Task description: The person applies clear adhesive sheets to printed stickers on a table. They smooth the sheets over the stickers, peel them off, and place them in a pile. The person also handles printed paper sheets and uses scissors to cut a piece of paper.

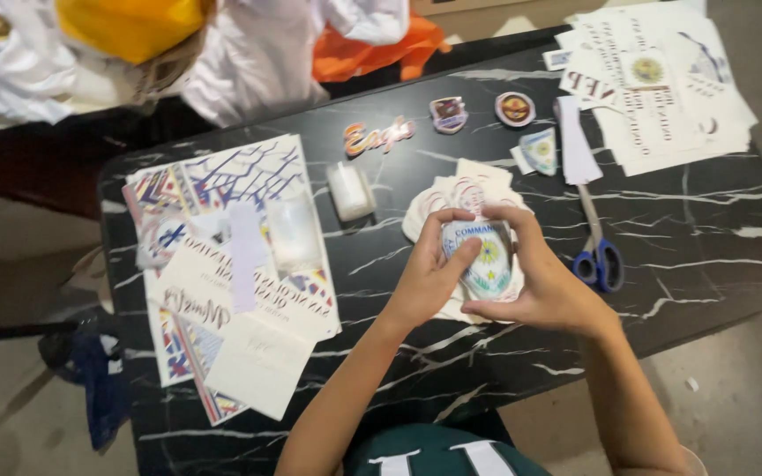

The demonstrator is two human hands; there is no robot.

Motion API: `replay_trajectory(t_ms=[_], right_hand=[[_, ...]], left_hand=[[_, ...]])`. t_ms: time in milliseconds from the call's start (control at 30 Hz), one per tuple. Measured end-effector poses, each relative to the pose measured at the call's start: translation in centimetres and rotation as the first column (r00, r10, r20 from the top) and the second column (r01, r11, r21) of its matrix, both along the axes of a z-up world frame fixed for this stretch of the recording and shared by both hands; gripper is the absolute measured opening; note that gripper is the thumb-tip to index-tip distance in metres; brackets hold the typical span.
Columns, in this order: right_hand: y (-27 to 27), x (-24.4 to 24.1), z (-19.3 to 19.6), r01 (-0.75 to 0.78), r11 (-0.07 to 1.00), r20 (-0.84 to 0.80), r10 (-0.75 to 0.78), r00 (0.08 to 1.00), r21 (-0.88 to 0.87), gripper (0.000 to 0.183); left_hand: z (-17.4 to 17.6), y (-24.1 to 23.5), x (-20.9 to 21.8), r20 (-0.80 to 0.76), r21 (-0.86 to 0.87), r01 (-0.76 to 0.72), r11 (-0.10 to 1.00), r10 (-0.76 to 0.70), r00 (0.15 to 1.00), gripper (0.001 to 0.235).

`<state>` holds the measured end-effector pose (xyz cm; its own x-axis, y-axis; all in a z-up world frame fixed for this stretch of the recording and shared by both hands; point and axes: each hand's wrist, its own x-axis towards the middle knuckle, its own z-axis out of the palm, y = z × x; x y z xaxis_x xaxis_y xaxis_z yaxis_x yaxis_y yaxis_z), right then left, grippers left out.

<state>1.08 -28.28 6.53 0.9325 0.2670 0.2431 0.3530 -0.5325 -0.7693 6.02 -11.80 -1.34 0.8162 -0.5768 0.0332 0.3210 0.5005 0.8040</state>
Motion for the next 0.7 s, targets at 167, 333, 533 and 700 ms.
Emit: replay_trajectory(t_ms=[167, 333, 533, 700], right_hand=[[-6.5, 0.9, -8.5, 0.398, 0.611, -0.458, -0.064, 0.886, 0.684, 0.081], [-11.4, 3.5, -15.0, 0.581, 0.415, -0.635, -0.012, 0.773, 0.7, 0.049], [-16.4, 7.9, -16.5, 0.644, 0.221, -0.646, -0.072, 0.76, 0.733, 0.05], [-23.5, 12.2, -23.8, 0.707, 0.357, -0.643, -0.298, 0.706, 0.611, 0.054]], left_hand=[[-4.9, -6.9, 3.4, 0.028, 0.047, -0.087, 0.995, 0.085, 0.996, 0.033], [-8.5, -12.9, 7.1, 0.128, 0.205, -0.125, 0.971, 0.1, 0.987, 0.036], [-11.3, -18.5, 10.9, 0.107, 0.248, -0.081, 0.965, 0.056, 0.993, 0.03], [-15.8, -22.9, 14.3, 0.148, 0.406, -0.16, 0.9, 0.108, 0.983, 0.028]])
